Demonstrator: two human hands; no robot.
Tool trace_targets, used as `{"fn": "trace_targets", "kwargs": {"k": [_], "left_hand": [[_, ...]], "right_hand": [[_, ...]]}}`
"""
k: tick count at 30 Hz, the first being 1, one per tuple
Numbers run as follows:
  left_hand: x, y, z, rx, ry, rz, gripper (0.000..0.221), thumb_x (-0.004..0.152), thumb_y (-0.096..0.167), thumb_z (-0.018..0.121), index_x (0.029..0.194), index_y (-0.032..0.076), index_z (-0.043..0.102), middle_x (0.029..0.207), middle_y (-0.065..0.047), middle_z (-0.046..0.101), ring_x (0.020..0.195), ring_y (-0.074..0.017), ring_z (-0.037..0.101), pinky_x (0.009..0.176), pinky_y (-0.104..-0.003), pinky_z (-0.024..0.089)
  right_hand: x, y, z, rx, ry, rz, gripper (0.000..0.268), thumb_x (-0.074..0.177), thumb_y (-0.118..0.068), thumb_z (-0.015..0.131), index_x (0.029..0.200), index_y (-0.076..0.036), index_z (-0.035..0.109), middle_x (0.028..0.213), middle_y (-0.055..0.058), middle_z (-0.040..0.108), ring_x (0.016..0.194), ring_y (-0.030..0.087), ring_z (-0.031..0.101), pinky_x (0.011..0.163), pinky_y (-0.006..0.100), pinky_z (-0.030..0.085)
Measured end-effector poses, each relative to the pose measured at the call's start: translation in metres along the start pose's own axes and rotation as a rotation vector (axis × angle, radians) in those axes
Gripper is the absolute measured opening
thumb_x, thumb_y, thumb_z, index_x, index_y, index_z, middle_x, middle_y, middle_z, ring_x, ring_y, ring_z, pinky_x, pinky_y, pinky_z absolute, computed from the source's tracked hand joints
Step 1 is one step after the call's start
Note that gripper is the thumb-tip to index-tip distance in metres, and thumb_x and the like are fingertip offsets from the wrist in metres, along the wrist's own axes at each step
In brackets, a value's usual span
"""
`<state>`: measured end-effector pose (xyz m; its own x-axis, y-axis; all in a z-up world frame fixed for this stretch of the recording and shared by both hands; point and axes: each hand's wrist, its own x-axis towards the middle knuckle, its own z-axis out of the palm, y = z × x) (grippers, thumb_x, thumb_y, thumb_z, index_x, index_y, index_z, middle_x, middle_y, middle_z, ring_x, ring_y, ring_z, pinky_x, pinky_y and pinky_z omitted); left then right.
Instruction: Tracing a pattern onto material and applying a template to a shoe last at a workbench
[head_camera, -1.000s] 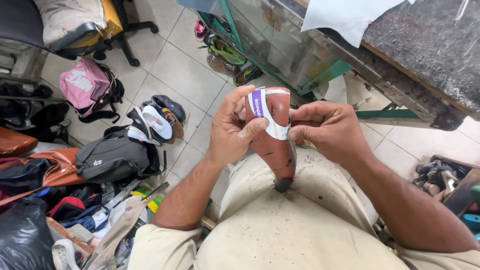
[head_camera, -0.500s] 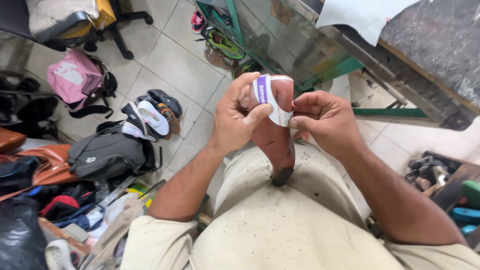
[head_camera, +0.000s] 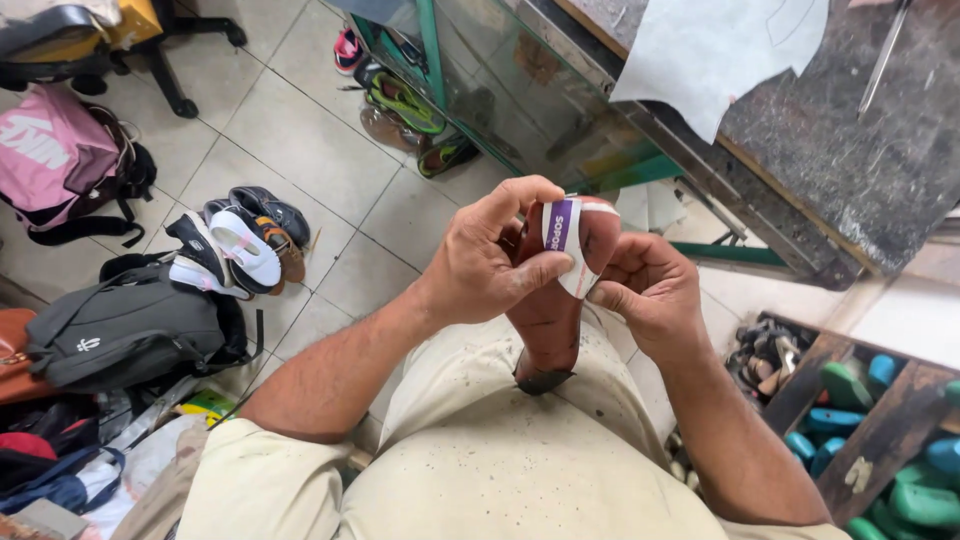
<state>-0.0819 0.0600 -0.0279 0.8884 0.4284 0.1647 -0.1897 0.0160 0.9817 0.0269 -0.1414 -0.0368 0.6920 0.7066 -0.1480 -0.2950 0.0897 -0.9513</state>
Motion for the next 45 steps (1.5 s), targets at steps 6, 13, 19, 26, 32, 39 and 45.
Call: {"fn": "trace_targets", "kwargs": {"k": [6,13,19,26,32,39,45], "left_hand": [[0.004,-0.002,0.018,-0.072,0.014,0.038,0.067,0.086,0.019,0.087,0.144,0.009,0.056,0.099,-0.011,0.074,0.078,-0.0190,0.075,0.067,-0.035,0.061],[-0.006,-0.028,0.064,-0.470,-0.062,-0.171,0.084,0.083,0.007,0.086,0.155,0.006,0.042,0.127,-0.010,0.069,0.112,-0.0109,0.061,0.098,-0.032,0.051],[0.036,-0.012,0.082,-0.113,-0.263,-0.370,0.121,0.067,0.022,0.095,0.165,0.015,0.023,0.160,-0.008,0.049,0.141,-0.0272,0.049,0.120,-0.048,0.035],[0.098,0.016,0.117,-0.147,-0.309,-0.377,0.109,0.075,0.000,0.068,0.163,0.016,0.005,0.143,-0.014,0.051,0.079,-0.0172,0.059,0.066,-0.034,0.050],[0.197,0.054,0.106,0.197,-0.432,0.116,0.069,0.085,-0.006,0.066,0.148,0.000,0.037,0.129,-0.023,0.061,0.099,-0.0299,0.074,0.089,-0.043,0.068],[0.407,-0.012,0.075,1.147,-0.349,0.318,0.052,0.088,-0.001,0.061,0.136,0.020,0.062,0.104,-0.012,0.070,0.091,-0.0257,0.058,0.076,-0.043,0.045],[0.528,-0.058,0.052,1.329,-0.430,0.150,0.076,0.066,0.014,0.074,0.139,0.033,0.064,0.115,-0.014,0.064,0.104,-0.0431,0.062,0.081,-0.060,0.045]], "right_hand": [[-0.003,-0.044,0.037,-0.117,0.015,-0.098,0.101,0.068,-0.034,0.095,0.148,-0.006,0.040,0.095,0.007,0.058,0.087,0.011,0.056,0.077,0.024,0.055],[-0.009,-0.054,0.014,-0.335,0.201,-0.120,0.101,0.066,-0.017,0.097,0.149,-0.005,0.040,0.100,0.007,0.062,0.092,0.014,0.062,0.084,0.029,0.057],[0.006,-0.068,-0.042,-0.436,0.263,-0.153,0.079,0.072,-0.014,0.094,0.137,0.003,0.052,0.095,0.013,0.066,0.089,0.023,0.070,0.087,0.040,0.061],[0.050,-0.109,-0.128,-0.743,0.150,-0.488,0.027,0.088,-0.019,0.078,0.077,-0.010,0.054,0.080,0.001,0.063,0.064,0.011,0.051,0.055,0.025,0.044],[0.055,-0.122,-0.204,-0.545,0.272,-0.525,0.018,0.087,-0.005,0.076,0.083,-0.001,0.059,0.089,0.012,0.061,0.089,0.023,0.070,0.083,0.033,0.063],[0.050,-0.108,-0.213,-0.537,0.304,-0.337,0.013,0.091,-0.007,0.072,0.103,-0.002,0.071,0.094,0.008,0.070,0.058,0.007,0.048,0.045,0.020,0.038],[0.037,-0.084,-0.198,-0.616,0.565,-0.223,0.019,0.088,-0.004,0.076,0.106,-0.001,0.071,0.100,0.012,0.072,0.057,0.012,0.048,0.049,0.031,0.037]]}}
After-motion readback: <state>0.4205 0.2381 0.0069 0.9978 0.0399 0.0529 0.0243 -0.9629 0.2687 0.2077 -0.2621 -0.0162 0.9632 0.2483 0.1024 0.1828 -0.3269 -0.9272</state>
